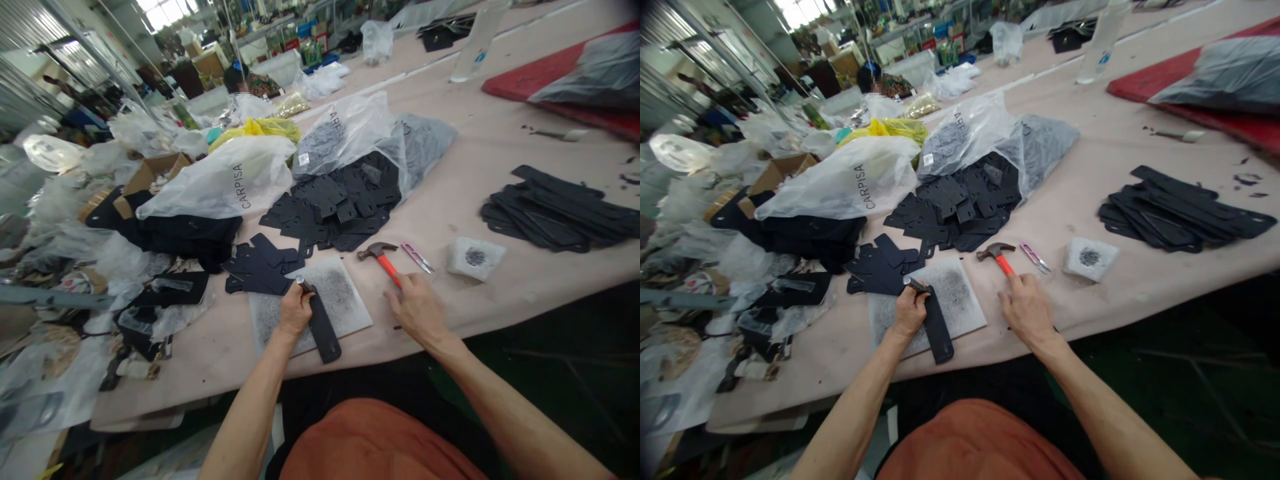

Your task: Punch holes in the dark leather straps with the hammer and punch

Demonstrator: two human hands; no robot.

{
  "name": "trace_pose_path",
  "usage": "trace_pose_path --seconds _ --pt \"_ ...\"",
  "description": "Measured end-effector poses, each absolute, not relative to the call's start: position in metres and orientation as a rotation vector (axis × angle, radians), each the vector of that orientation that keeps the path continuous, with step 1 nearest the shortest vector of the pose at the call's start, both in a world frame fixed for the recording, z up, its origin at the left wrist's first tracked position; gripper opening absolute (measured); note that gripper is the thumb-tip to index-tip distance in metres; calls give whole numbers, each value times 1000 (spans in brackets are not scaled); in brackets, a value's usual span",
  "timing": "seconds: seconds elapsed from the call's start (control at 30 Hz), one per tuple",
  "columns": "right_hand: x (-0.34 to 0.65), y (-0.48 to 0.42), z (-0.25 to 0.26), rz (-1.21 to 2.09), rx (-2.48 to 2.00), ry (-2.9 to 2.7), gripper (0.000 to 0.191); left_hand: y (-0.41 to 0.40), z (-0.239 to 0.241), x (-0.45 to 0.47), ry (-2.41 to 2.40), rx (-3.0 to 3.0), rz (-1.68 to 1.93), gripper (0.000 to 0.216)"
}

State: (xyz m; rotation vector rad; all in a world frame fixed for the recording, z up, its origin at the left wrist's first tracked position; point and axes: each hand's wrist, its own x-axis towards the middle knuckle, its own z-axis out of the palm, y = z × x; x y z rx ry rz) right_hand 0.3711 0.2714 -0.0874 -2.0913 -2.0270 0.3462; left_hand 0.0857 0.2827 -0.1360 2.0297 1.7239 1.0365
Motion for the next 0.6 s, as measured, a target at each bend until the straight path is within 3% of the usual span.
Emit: trace_pose_path --seconds 0.17,0.27,0.37,0.43,0.53,0.6 --pt "400 283 -97 522 -2256 -2097 24 281 -136 86 1738 2041 1027 11" --pt "395 283 -95 1019 -2203 -1727 16 280 -133 87 1730 2059 1026 10" --pt "387 282 -92 1698 -1827 -1115 16 279 -129 89 1724 2067 1060 9" --pt "382 281 -91 1939 -1599 -808 18 278 -127 89 1716 2054 1095 10" --pt "371 283 -79 1957 -1644 -661 7 277 -128 89 1696 2034 1125 12" --pt "363 286 -52 1840 -1708 -802 19 276 -129 88 1698 2031 1120 12"
